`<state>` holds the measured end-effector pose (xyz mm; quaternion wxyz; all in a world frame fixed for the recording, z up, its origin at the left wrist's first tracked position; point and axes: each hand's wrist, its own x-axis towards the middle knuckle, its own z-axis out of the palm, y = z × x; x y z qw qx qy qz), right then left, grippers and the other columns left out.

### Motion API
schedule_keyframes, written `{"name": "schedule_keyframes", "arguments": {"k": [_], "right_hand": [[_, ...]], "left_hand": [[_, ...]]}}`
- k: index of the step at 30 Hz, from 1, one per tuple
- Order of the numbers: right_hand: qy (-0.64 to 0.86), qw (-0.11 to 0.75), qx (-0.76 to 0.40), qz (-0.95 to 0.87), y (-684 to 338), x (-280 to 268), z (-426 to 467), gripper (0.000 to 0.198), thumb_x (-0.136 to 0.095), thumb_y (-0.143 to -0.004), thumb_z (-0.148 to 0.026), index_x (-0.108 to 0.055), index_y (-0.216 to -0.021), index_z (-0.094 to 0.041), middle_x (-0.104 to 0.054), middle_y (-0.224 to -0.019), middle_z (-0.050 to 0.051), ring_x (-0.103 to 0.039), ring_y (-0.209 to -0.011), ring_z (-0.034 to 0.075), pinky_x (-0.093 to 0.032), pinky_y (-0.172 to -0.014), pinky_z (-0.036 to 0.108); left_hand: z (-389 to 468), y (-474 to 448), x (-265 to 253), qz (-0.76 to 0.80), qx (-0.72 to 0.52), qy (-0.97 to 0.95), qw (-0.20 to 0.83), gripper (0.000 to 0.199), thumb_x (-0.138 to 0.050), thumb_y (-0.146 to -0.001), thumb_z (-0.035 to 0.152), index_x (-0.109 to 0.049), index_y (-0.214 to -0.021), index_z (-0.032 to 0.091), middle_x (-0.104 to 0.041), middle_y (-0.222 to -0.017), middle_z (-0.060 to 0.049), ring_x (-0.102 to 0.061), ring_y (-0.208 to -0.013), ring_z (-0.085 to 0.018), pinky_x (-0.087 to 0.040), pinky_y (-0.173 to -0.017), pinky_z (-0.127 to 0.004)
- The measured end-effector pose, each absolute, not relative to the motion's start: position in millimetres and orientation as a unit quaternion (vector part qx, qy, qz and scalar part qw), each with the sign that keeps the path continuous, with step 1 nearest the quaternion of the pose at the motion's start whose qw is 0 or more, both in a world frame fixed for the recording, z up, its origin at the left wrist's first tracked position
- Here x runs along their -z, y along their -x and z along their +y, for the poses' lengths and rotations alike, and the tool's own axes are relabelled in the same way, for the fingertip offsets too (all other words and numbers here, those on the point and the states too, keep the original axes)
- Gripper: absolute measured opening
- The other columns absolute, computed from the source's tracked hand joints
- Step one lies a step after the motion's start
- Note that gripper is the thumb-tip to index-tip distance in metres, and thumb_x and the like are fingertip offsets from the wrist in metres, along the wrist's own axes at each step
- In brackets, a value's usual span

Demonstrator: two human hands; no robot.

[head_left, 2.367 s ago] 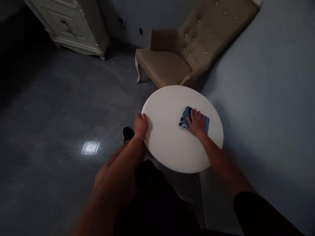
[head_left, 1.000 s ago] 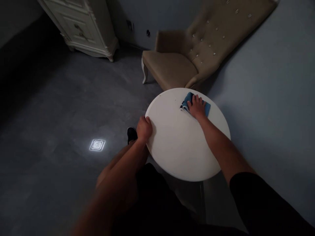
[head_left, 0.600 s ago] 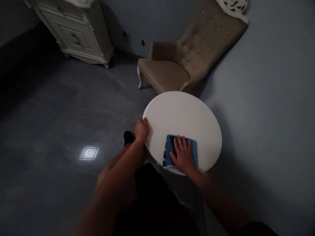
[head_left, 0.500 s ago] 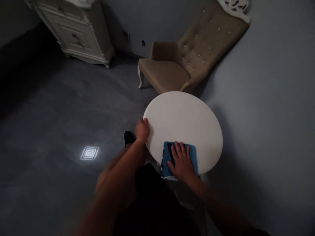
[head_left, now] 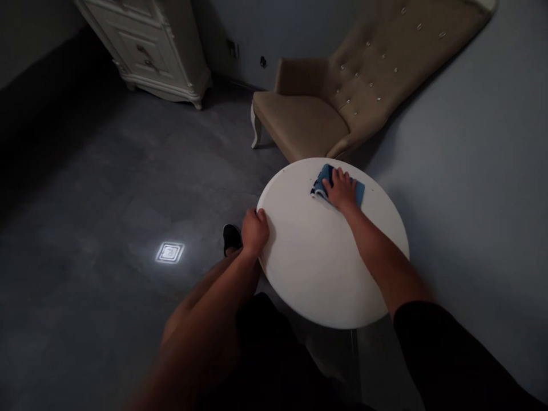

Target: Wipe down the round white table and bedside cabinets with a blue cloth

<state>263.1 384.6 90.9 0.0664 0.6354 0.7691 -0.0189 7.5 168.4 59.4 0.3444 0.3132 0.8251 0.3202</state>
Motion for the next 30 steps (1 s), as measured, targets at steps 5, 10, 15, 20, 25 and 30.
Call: {"name": "schedule_keyframes", "arguments": {"k": [5, 10, 15, 20, 25, 30], "right_hand": [[-0.665, 0.044, 0.027, 0.745, -260.4, -78.2, 465.1, 0.090, -0.016, -0.120, -0.070, -0.029, -0.188, -0.013, -0.024, -0.195, 0.024, -0.025, -0.178, 0.049, -0.018, -0.140, 0.082], [-0.651, 0.034, 0.031, 0.758, -256.7, -78.6, 451.4, 0.088, -0.021, -0.120, -0.066, -0.029, -0.187, -0.010, -0.024, -0.194, 0.026, -0.023, -0.178, 0.050, -0.018, -0.140, 0.083], [-0.628, 0.045, 0.025, 0.777, -250.2, -91.1, 361.4, 0.086, -0.023, -0.121, -0.064, -0.032, -0.186, -0.009, -0.024, -0.195, 0.024, -0.024, -0.179, 0.048, -0.019, -0.143, 0.076], [-0.578, 0.061, 0.029, 0.813, -250.2, -102.9, 219.6, 0.081, -0.035, -0.121, -0.058, -0.032, -0.187, -0.012, -0.025, -0.194, 0.020, -0.024, -0.180, 0.048, -0.021, -0.143, 0.076], [-0.537, 0.041, 0.057, 0.840, -255.6, -97.3, 67.2, 0.092, -0.051, -0.113, -0.069, -0.012, -0.191, -0.042, -0.029, -0.193, -0.002, -0.025, -0.180, 0.045, -0.028, -0.144, 0.078], [-0.510, 0.041, 0.078, 0.856, -253.3, -94.6, 25.0, 0.097, -0.052, -0.108, -0.078, -0.006, -0.188, -0.050, -0.026, -0.191, -0.012, -0.019, -0.182, 0.038, -0.026, -0.147, 0.072]], "left_hand": [[169.7, -7.7, -58.7, 0.825, -0.313, -0.316, 0.349, 0.040, -0.045, -0.121, 0.039, -0.068, -0.145, 0.017, -0.078, -0.147, -0.022, -0.073, -0.139, -0.038, -0.055, -0.113, -0.046], [169.4, -5.9, -57.0, 0.822, -0.321, -0.310, 0.354, 0.041, -0.044, -0.121, 0.041, -0.068, -0.144, 0.016, -0.078, -0.146, -0.023, -0.074, -0.137, -0.038, -0.056, -0.113, -0.046], [168.5, -3.7, -58.6, 0.817, -0.331, -0.303, 0.362, 0.042, -0.045, -0.120, 0.039, -0.069, -0.145, 0.016, -0.079, -0.145, -0.023, -0.074, -0.137, -0.039, -0.056, -0.114, -0.049], [163.1, -3.8, -57.8, 0.807, -0.354, -0.307, 0.359, 0.040, -0.047, -0.120, 0.040, -0.072, -0.141, 0.017, -0.079, -0.145, -0.021, -0.074, -0.139, -0.037, -0.056, -0.116, -0.046], [159.5, -2.1, -56.9, 0.799, -0.343, -0.331, 0.367, 0.045, -0.044, -0.121, 0.041, -0.070, -0.145, 0.014, -0.077, -0.149, -0.024, -0.073, -0.140, -0.038, -0.056, -0.117, -0.046], [161.6, 1.7, -56.1, 0.799, -0.322, -0.338, 0.379, 0.042, -0.044, -0.120, 0.040, -0.069, -0.143, 0.015, -0.078, -0.147, -0.025, -0.074, -0.141, -0.037, -0.055, -0.116, -0.045]]}}
